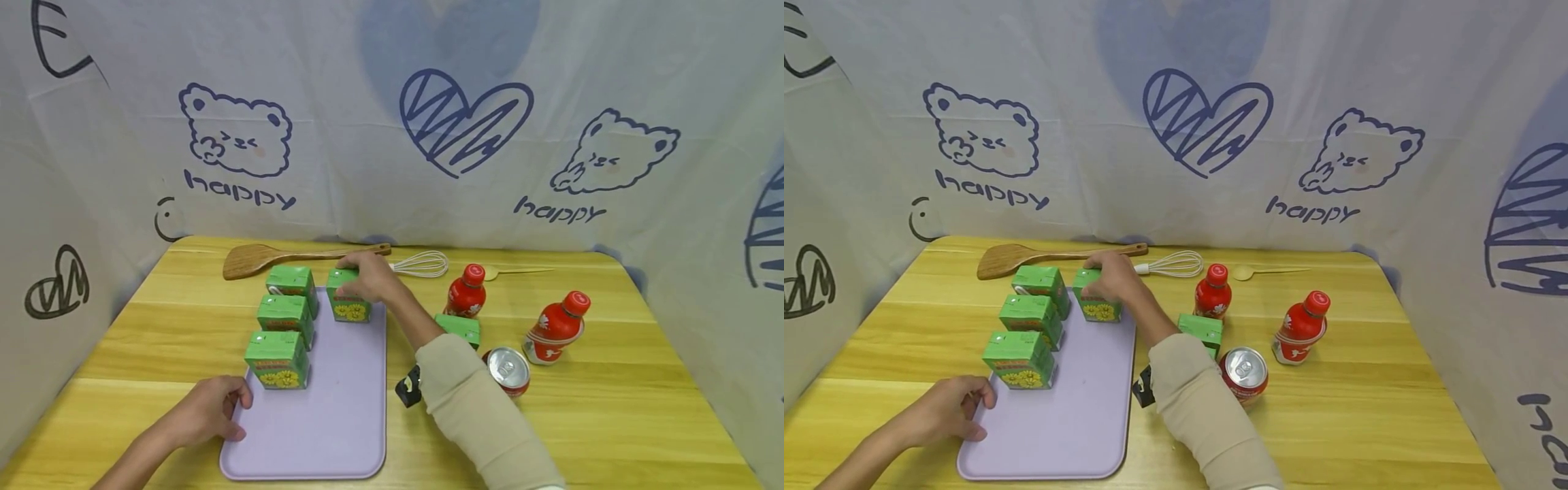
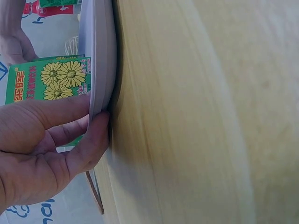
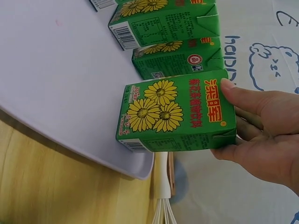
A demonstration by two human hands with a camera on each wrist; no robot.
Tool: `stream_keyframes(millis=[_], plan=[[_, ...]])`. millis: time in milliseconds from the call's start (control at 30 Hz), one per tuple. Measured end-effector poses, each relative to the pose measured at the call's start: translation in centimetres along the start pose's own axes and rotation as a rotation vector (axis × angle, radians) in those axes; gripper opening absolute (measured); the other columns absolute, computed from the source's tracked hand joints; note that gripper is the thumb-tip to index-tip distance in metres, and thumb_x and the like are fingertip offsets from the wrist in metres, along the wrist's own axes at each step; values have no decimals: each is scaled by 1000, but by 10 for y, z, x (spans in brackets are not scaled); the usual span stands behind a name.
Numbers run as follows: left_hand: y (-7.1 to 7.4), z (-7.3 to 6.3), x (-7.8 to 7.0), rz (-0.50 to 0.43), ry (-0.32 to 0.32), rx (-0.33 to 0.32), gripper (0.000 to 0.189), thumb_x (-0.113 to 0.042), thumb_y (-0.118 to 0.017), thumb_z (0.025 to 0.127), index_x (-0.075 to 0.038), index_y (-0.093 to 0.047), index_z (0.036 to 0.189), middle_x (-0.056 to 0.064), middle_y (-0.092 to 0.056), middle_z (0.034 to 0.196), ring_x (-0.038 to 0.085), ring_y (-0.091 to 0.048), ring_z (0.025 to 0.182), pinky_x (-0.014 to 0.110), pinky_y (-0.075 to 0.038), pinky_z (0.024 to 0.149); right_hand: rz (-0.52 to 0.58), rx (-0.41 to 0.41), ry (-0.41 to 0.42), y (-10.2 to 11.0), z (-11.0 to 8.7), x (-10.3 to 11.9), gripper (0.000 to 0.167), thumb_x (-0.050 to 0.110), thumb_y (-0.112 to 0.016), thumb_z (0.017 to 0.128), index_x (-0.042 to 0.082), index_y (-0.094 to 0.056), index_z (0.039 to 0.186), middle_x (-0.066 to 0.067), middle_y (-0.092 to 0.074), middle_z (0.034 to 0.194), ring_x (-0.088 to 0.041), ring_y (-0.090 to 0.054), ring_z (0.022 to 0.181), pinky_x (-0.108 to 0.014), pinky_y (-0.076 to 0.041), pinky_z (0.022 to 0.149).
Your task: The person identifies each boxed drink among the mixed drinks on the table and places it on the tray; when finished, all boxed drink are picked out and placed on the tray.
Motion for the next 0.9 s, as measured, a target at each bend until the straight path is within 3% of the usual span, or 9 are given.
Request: stream_keyframes(millis=[533, 767, 900], plan=[[0, 2, -3, -3, -7, -6, 38, 3, -83, 56, -4, -56, 82, 4, -50, 67, 15, -46, 61, 23, -40, 51, -10, 48, -12, -1, 1, -1, 50, 20, -71, 85, 14, -55, 132, -6, -57, 132, -22, -56, 105, -34, -47, 89], [0, 1, 0, -4, 17, 0, 39, 3, -83, 56, -4, -56, 82, 5, -50, 68, 16, -46, 62, 23, -39, 51, -13, 64, 38, 5, -9, 6, 57, 18, -70, 85, 12, -49, 137, -6, -50, 141, -24, -46, 130, -39, -41, 104], [0, 1, 1, -1, 18, -6, 39, 3, -83, 55, -4, -56, 82, 4, -50, 68, 16, -46, 63, 23, -40, 52, -3, 54, 67, 13, -20, 10, 58, 18, -70, 85, 12, -48, 138, -5, -49, 142, -24, -43, 133, -40, -39, 106]])
Point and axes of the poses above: each hand's wrist, its own z-axis towards the middle knuckle, its own y-axis out of the back of the hand, x = y × z, the point moved 9 cm from there along z, towards the middle knuckle
